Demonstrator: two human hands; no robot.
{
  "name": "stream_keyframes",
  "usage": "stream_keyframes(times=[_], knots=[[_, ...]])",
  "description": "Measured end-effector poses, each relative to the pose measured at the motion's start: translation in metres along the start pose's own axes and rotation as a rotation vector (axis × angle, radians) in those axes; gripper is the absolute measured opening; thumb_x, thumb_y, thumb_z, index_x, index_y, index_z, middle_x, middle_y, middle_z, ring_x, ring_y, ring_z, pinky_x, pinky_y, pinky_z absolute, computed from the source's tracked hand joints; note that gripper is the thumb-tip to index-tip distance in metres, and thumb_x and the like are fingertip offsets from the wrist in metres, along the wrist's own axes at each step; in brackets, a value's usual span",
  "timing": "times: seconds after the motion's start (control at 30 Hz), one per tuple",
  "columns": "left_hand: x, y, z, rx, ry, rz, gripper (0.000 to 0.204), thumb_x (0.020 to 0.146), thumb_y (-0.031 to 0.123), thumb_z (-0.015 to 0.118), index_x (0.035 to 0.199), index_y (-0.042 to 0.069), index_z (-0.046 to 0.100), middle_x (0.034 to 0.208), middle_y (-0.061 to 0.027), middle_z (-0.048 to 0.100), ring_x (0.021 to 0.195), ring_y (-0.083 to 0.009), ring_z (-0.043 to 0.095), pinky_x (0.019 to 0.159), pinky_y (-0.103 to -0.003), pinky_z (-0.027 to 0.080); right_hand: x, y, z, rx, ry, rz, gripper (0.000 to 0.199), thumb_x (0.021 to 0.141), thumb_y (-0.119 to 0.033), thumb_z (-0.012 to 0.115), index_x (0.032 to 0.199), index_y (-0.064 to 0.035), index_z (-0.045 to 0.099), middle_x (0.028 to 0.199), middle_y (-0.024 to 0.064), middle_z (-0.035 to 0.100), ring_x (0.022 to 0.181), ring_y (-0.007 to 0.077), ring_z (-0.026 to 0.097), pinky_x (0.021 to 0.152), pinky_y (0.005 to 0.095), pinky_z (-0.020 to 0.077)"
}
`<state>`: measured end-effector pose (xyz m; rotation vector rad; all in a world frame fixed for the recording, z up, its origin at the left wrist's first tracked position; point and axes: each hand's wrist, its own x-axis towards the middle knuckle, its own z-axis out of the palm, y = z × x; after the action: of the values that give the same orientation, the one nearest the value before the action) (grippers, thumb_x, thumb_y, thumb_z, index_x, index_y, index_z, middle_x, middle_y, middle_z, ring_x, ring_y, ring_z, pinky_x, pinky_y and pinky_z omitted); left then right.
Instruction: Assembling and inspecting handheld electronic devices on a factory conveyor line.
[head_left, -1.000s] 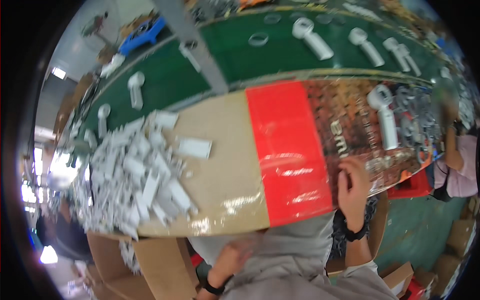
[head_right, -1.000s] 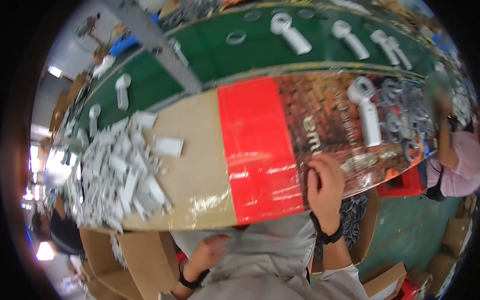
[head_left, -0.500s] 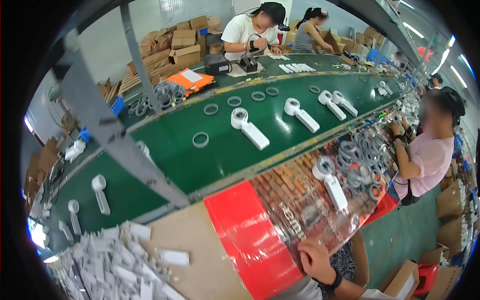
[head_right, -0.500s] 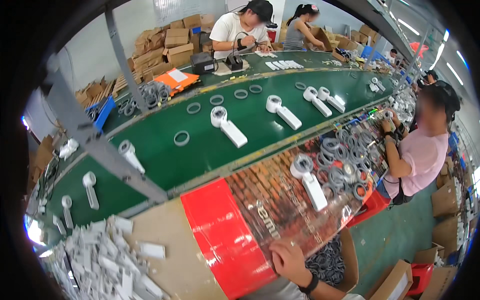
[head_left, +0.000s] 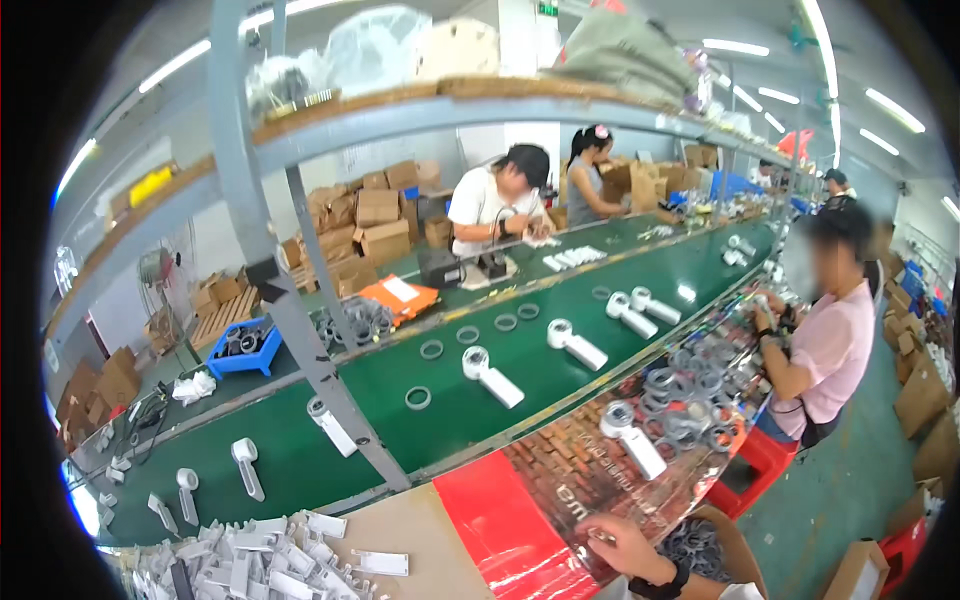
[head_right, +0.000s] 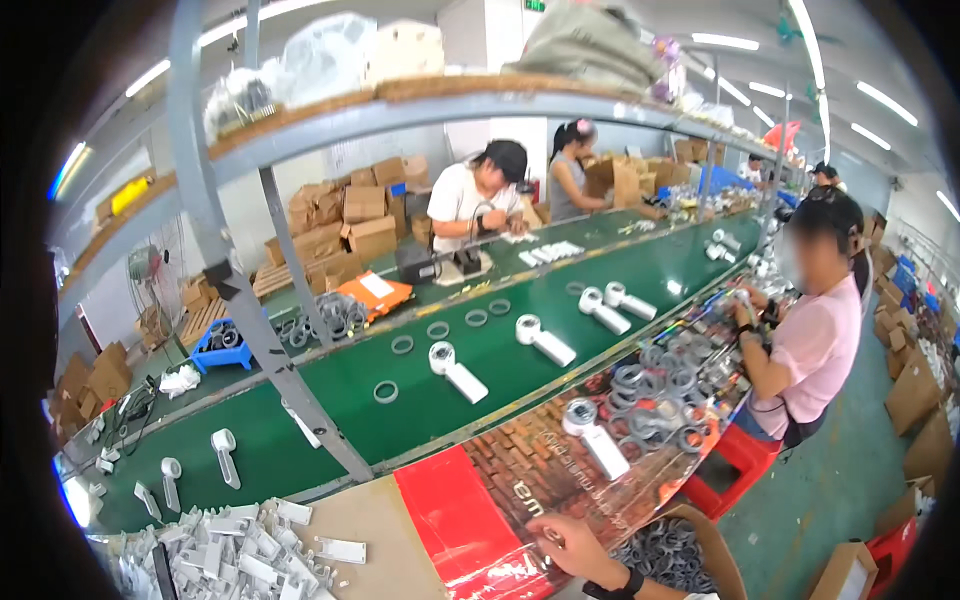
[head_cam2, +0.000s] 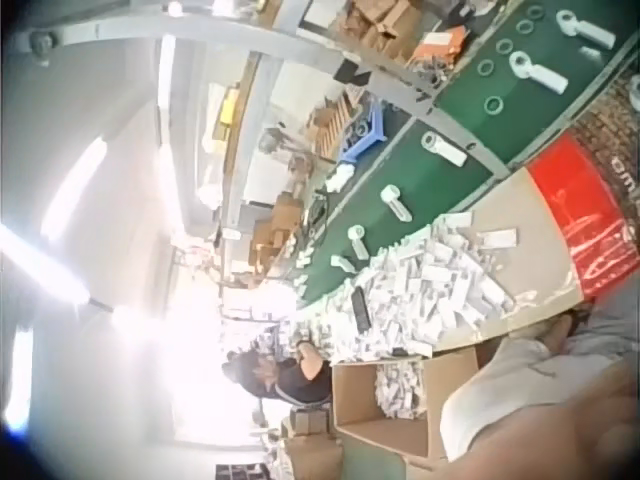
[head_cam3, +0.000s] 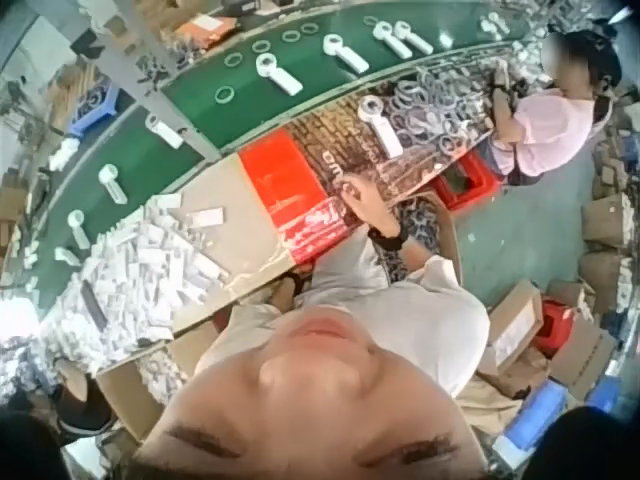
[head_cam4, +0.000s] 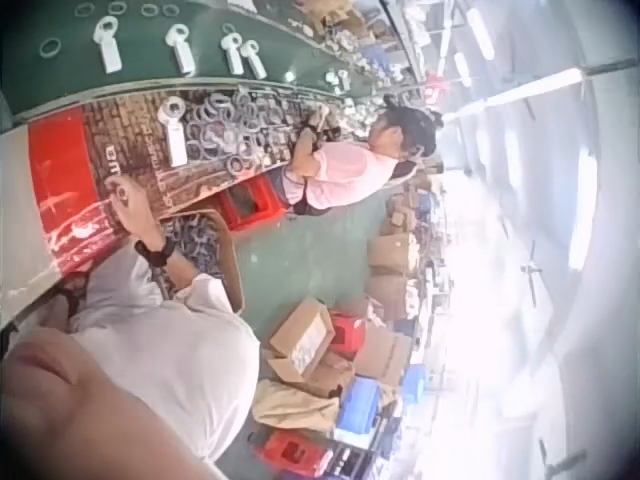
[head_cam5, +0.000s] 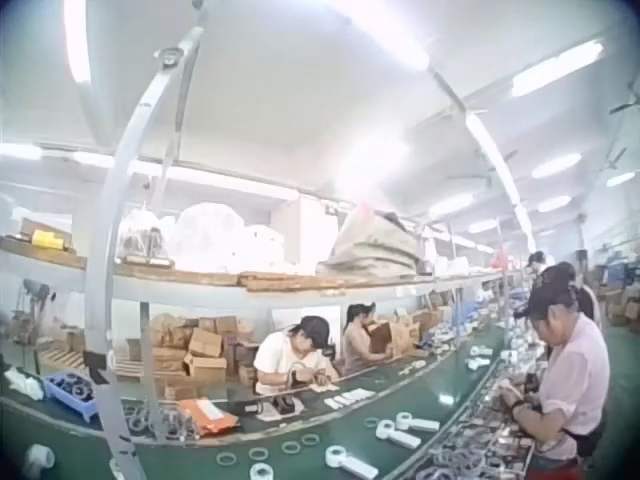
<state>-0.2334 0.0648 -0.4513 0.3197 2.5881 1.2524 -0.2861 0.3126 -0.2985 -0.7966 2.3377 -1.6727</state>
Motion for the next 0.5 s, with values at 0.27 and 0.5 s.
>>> stream_keyframes(times=[0.27, 0.5], knots=[[-0.142, 0.078, 0.056, -0.194, -0.187, -0.102, 0.035, 0.083, 0.011, 0.056, 0.117, 0.005, 0.057, 0.113, -0.0172, 0.058, 0.096, -0.0317, 0.056, 0.081, -0.035, 0.046, 0.002, -0.246, -0.138, 0.136, 0.547, -1.393, 0.078, 0.06, -0.026, 0.081, 0.125, 0.0018, 0.048, 0.117, 0.018, 0.054, 0.106, 0.0231, 0.053, 0.092, 0.0366, 0.0398], [-0.174, 0.146, 0.036, -0.426, 0.113, 0.179, 0.027, 0.087, 0.006, 0.053, 0.113, 0.002, 0.057, 0.099, -0.0148, 0.061, 0.091, -0.0301, 0.058, 0.08, -0.037, 0.045, 0.044, -0.298, -0.176, -0.087, 0.627, -1.524, 0.072, 0.063, -0.021, 0.079, 0.124, 0.0018, 0.048, 0.115, 0.0163, 0.056, 0.104, 0.0227, 0.054, 0.091, 0.0358, 0.0407]])
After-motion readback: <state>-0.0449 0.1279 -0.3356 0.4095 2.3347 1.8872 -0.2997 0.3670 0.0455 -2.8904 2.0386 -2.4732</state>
